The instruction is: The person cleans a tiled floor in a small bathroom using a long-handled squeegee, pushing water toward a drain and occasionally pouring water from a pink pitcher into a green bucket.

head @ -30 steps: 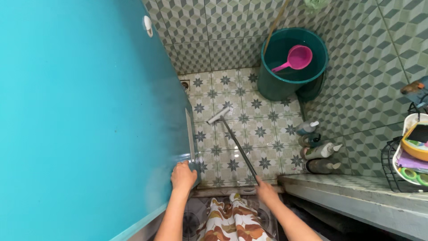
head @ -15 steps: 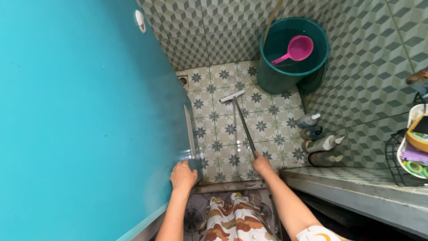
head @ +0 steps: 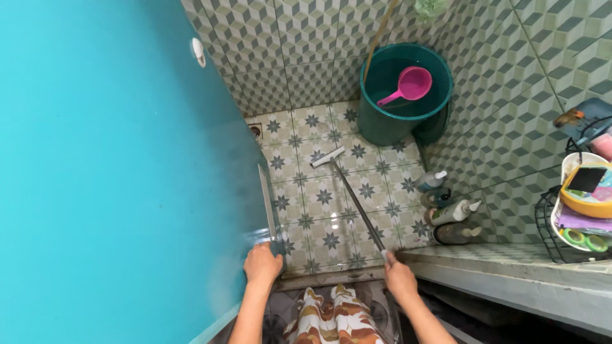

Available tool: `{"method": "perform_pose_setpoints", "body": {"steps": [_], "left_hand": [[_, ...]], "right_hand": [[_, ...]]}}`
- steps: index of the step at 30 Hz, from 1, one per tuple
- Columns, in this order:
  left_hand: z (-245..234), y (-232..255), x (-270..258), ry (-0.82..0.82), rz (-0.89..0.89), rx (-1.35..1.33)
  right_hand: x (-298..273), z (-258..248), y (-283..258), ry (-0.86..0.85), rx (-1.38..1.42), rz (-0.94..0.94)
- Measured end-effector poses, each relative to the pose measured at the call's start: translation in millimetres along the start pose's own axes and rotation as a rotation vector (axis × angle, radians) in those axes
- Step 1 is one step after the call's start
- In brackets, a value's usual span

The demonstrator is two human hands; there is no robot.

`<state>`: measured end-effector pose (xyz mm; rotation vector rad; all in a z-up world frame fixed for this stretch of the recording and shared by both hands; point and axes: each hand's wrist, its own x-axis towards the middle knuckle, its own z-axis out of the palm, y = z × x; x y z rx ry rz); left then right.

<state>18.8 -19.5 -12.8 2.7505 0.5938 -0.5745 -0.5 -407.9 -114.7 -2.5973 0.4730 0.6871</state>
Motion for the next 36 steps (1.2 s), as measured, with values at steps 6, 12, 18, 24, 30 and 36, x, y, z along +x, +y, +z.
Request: {"method": "perform_pose_setpoints", "body": {"steps": [6, 12, 18, 24, 30, 36], "left_hand": [[-2, -1, -3, 0.025, 0.013, -0.025], [-7, -1, -4, 0.000, 0.014, 0.004], [-3, -2, -3, 0.008, 0.020, 0.002], [-1, -2, -4, 0.001, 0.038, 0.044], [-7, 1, -3, -0.049, -0.015, 0.070], [-2, -3, -2, -0.023, -0.006, 0.047]], "right_hand": [[36, 22, -46, 0.026, -0.003, -0.049], [97, -5, -68, 0.030, -0.052, 0.009], [31, -20, 0, -0.046, -0.014, 0.101], [-7, -15, 27, -0.008, -0.016, 0.040], [72, -29, -6, -0.027, 0.194, 0.073], [67, -32, 1, 0.085, 0.264, -0.128]]}}
